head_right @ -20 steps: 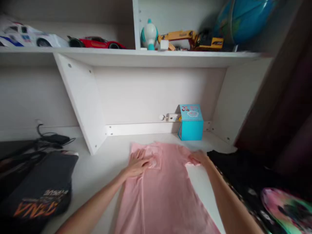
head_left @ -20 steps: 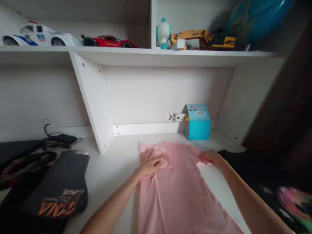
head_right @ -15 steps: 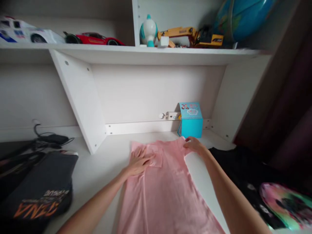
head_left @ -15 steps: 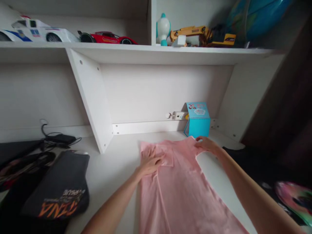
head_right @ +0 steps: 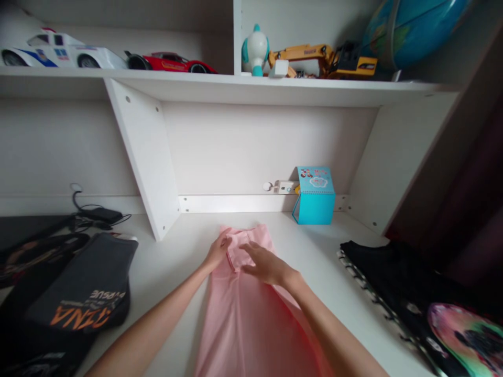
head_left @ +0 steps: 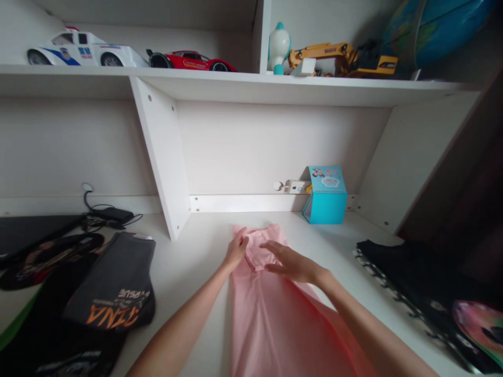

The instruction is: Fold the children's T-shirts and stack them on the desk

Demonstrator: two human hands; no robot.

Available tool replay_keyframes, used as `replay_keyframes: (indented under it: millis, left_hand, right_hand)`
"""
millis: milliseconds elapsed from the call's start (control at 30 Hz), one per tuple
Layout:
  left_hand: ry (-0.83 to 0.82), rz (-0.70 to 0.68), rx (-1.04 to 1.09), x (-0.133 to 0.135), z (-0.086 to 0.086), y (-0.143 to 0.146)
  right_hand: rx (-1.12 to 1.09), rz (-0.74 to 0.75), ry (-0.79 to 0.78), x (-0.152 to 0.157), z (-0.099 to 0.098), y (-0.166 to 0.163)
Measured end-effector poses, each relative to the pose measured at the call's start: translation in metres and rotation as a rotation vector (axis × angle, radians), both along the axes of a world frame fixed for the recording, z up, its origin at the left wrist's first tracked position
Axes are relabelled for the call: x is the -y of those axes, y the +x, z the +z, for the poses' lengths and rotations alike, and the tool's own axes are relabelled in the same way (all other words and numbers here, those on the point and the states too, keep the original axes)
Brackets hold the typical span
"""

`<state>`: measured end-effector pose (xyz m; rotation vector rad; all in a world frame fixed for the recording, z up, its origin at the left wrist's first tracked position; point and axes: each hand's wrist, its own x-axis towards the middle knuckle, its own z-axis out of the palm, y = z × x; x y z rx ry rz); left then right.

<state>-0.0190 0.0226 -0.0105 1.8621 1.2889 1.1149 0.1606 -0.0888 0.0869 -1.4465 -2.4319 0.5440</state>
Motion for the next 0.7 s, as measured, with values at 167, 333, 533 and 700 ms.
replay_keyframes:
  millis: [167,333,533,700]
  left_hand:
    - [0.098,0.007,-0.131,0.0,0.0,0.008]
    - [0.113,0.003,-0.158,-0.009,0.013,0.016]
    - [0.075,-0.012,-0.305,-0.021,0.027,0.004]
    - [0.206,0.034,-0.494,-0.003,0.034,0.012]
  right_hand:
    - [0.233,-0.239,-0.069,0.08,-0.024,0.069]
    - [0.178,-0.313,-0.018,0.126,-0.049,0.063]
    - [0.005,-0.132,-0.131,0.137,-0.003,0.043]
    - [-0.03,-0.121,0.251,0.119,-0.032,0.041]
